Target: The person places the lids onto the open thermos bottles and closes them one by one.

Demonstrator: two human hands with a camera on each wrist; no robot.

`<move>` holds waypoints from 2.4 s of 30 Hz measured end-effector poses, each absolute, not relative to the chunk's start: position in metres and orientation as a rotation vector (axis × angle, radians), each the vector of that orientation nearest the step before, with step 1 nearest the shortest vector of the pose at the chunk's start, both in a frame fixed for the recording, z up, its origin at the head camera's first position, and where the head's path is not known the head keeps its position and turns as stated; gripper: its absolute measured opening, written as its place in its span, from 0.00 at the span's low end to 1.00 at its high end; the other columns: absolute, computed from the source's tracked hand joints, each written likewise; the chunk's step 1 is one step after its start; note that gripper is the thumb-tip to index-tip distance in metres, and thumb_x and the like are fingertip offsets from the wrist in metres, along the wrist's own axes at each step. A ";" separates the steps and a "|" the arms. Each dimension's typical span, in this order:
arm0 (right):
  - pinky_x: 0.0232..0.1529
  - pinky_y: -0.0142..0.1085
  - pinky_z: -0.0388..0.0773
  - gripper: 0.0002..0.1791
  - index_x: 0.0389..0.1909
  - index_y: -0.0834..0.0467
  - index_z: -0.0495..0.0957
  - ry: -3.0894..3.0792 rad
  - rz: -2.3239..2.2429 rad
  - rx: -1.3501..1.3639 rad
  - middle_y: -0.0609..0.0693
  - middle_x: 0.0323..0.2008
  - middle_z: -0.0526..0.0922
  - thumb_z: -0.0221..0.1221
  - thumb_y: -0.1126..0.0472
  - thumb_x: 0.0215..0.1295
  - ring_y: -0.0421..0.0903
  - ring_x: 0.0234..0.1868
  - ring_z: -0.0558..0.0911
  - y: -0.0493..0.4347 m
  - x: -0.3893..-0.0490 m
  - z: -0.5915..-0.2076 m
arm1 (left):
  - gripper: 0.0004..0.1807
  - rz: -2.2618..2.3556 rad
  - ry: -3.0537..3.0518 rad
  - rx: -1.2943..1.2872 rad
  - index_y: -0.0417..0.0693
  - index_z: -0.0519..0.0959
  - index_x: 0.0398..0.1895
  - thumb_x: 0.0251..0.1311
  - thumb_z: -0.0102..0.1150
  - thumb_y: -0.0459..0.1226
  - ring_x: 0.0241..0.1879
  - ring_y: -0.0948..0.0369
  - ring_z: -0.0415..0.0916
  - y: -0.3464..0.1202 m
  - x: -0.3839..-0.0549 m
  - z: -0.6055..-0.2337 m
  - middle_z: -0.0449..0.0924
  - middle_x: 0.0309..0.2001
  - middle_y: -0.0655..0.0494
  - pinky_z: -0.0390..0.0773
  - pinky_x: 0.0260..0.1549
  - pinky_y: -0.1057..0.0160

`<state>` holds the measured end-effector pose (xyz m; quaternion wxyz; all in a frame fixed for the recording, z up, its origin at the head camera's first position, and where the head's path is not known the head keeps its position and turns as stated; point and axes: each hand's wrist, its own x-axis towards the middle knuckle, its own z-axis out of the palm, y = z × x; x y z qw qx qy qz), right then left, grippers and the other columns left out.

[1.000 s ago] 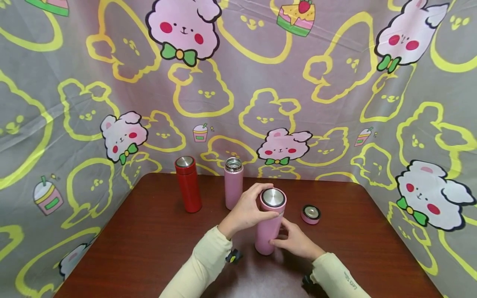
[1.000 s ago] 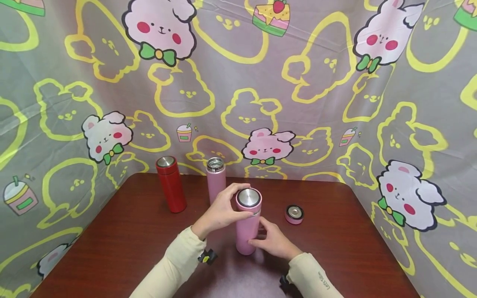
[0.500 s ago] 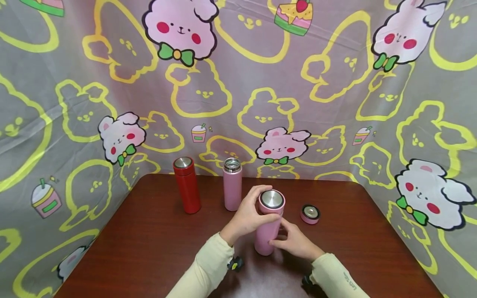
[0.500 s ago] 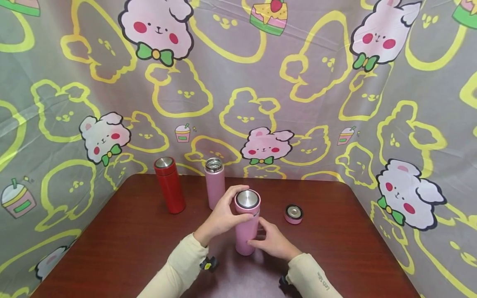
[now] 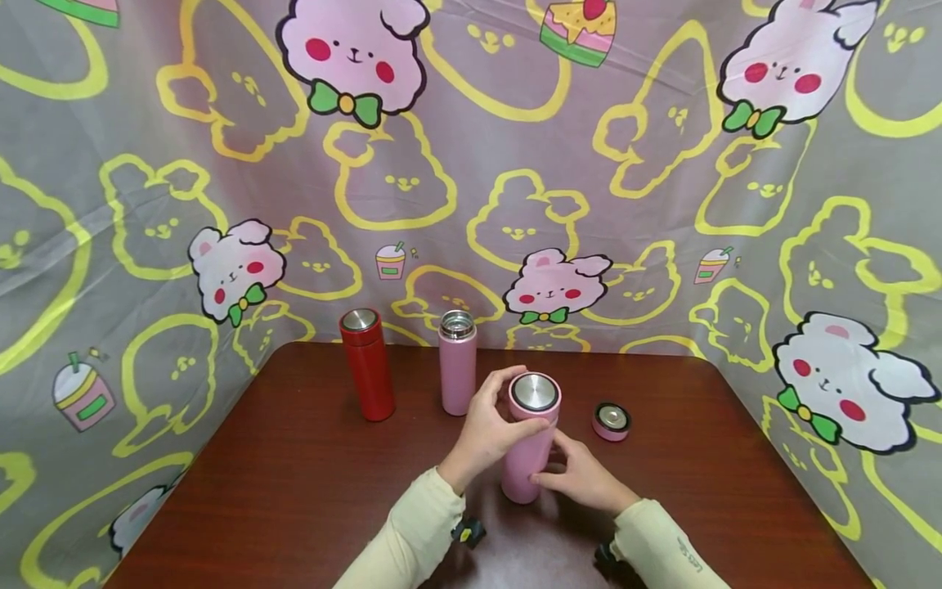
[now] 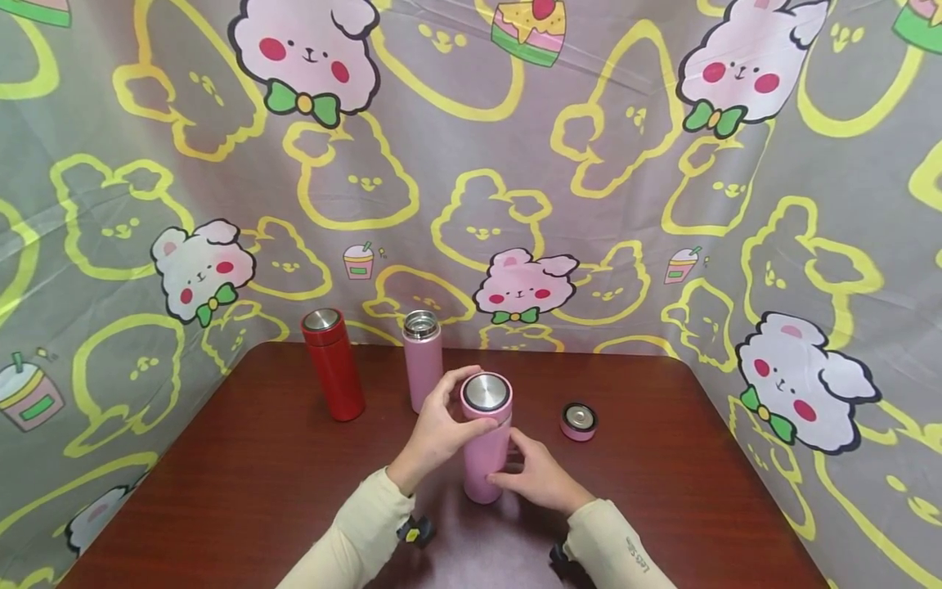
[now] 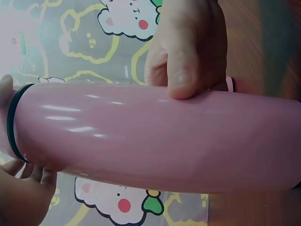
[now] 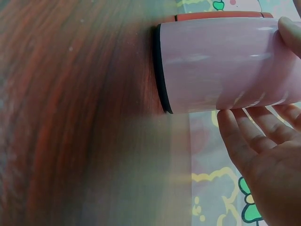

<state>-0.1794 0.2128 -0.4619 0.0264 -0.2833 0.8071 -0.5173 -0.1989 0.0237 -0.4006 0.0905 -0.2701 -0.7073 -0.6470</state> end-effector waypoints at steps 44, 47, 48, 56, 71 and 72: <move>0.51 0.46 0.75 0.36 0.64 0.63 0.63 2.475 -1.581 -0.834 0.57 0.56 0.75 0.67 0.61 0.56 0.49 0.51 0.78 0.213 -0.181 -0.464 | 0.41 -2.438 -1.940 -1.521 0.36 0.52 0.71 0.60 0.56 0.45 0.64 0.58 0.61 0.001 -0.235 -0.408 0.61 0.67 0.46 0.61 0.62 0.55; 0.51 0.46 0.75 0.36 0.64 0.63 0.63 2.478 -1.585 -0.833 0.57 0.55 0.75 0.67 0.62 0.56 0.49 0.51 0.78 0.213 -0.180 -0.464 | 0.46 -2.298 -2.084 -1.386 0.42 0.54 0.71 0.56 0.62 0.53 0.64 0.58 0.61 -0.002 -0.226 -0.404 0.60 0.68 0.47 0.61 0.61 0.56; 0.51 0.46 0.75 0.36 0.64 0.63 0.63 2.476 -1.591 -0.839 0.58 0.55 0.75 0.67 0.62 0.56 0.49 0.51 0.78 0.213 -0.180 -0.464 | 0.46 -2.274 -2.100 -1.336 0.44 0.55 0.71 0.54 0.64 0.54 0.64 0.58 0.61 -0.001 -0.222 -0.403 0.60 0.67 0.47 0.63 0.61 0.57; 0.53 0.41 0.74 0.34 0.64 0.66 0.61 2.397 -1.666 -0.882 0.61 0.57 0.73 0.65 0.66 0.58 0.42 0.54 0.76 0.218 -0.180 -0.469 | 0.43 -2.142 -2.154 -0.969 0.47 0.61 0.67 0.48 0.73 0.43 0.57 0.58 0.70 0.009 -0.204 -0.397 0.69 0.61 0.52 0.70 0.55 0.59; 0.53 0.40 0.74 0.34 0.66 0.62 0.61 2.411 -1.638 -0.883 0.57 0.58 0.73 0.63 0.63 0.61 0.42 0.54 0.77 0.227 -0.194 -0.497 | 0.37 -2.105 -2.087 -0.891 0.41 0.67 0.61 0.47 0.73 0.36 0.48 0.57 0.76 0.015 -0.203 -0.402 0.75 0.53 0.50 0.77 0.45 0.57; 0.53 0.39 0.74 0.34 0.66 0.62 0.61 2.408 -1.641 -0.885 0.57 0.58 0.73 0.63 0.62 0.61 0.42 0.53 0.77 0.227 -0.195 -0.498 | 0.36 -2.107 -2.082 -0.897 0.40 0.67 0.60 0.47 0.73 0.36 0.48 0.57 0.76 0.015 -0.204 -0.402 0.75 0.53 0.49 0.77 0.45 0.56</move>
